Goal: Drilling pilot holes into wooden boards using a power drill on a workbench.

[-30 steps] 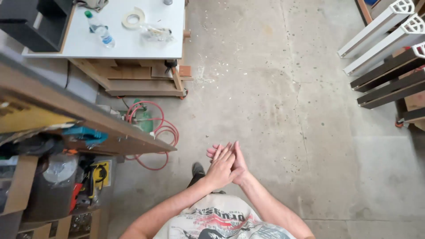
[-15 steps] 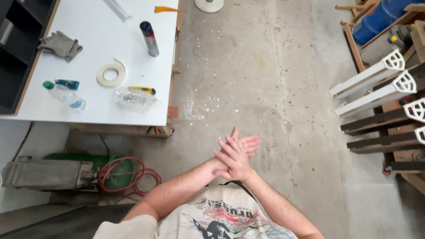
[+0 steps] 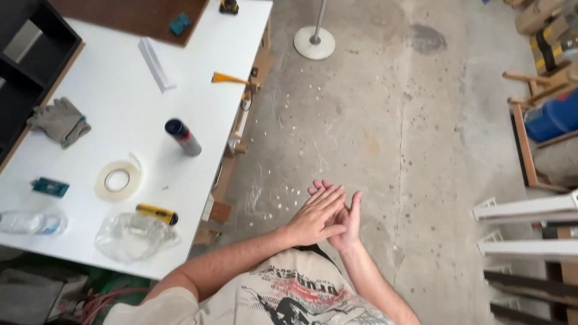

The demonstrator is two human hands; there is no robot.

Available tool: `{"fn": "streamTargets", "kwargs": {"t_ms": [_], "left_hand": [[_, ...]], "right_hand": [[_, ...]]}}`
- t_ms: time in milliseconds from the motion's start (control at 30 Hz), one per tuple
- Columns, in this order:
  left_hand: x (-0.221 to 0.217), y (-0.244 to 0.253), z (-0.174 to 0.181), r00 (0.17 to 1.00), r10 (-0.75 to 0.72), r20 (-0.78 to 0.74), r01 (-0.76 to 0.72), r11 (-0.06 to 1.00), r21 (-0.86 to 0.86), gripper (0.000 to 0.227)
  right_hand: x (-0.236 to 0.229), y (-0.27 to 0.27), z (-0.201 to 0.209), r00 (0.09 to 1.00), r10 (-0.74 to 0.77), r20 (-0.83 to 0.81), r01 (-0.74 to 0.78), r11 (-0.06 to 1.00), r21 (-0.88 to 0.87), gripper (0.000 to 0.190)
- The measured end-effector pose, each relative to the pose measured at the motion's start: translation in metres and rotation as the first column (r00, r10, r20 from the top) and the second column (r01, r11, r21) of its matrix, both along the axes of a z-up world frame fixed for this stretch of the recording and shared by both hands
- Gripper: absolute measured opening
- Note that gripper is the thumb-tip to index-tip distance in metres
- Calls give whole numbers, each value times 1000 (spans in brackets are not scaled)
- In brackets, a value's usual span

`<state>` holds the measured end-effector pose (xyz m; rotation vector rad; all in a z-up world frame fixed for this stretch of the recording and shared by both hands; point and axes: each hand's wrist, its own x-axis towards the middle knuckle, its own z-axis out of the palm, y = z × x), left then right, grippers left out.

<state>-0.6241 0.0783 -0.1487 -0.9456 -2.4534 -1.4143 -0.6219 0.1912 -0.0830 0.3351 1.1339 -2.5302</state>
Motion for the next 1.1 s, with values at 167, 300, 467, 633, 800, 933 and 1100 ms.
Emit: {"fn": "streamTargets", "kwargs": {"t_ms": [167,300,467,633,800,933,1100], "left_hand": [[-153,-25,-17,915,363,-178,-386,915,-120,87],[-234,-38,43,629,384,676,-512,859,-12,86],[-310,-21,73,445,-617,649,-631,299,716,113],[-418,-89,25,579,-486,654,-540,373,755,72],[-504,-156,6,534,-137,834,-681,514,521,42],[-542,-185,24,418,88,904,-782,541,309,28],[-569,-201,31,271,190,944,-885,436,167,27]], "right_hand": [[-116,3,51,984,156,-84,-156,988,5,95],[-205,7,42,634,408,-656,-183,904,385,91],[-357,4,-111,-75,715,-695,656,561,506,106],[-487,-15,-98,174,725,-667,558,485,673,64],[-581,-55,36,433,616,-658,144,674,725,10],[-620,-73,223,-16,489,-872,23,872,489,12],[-687,-99,305,-60,572,-818,-43,817,574,22]]}}
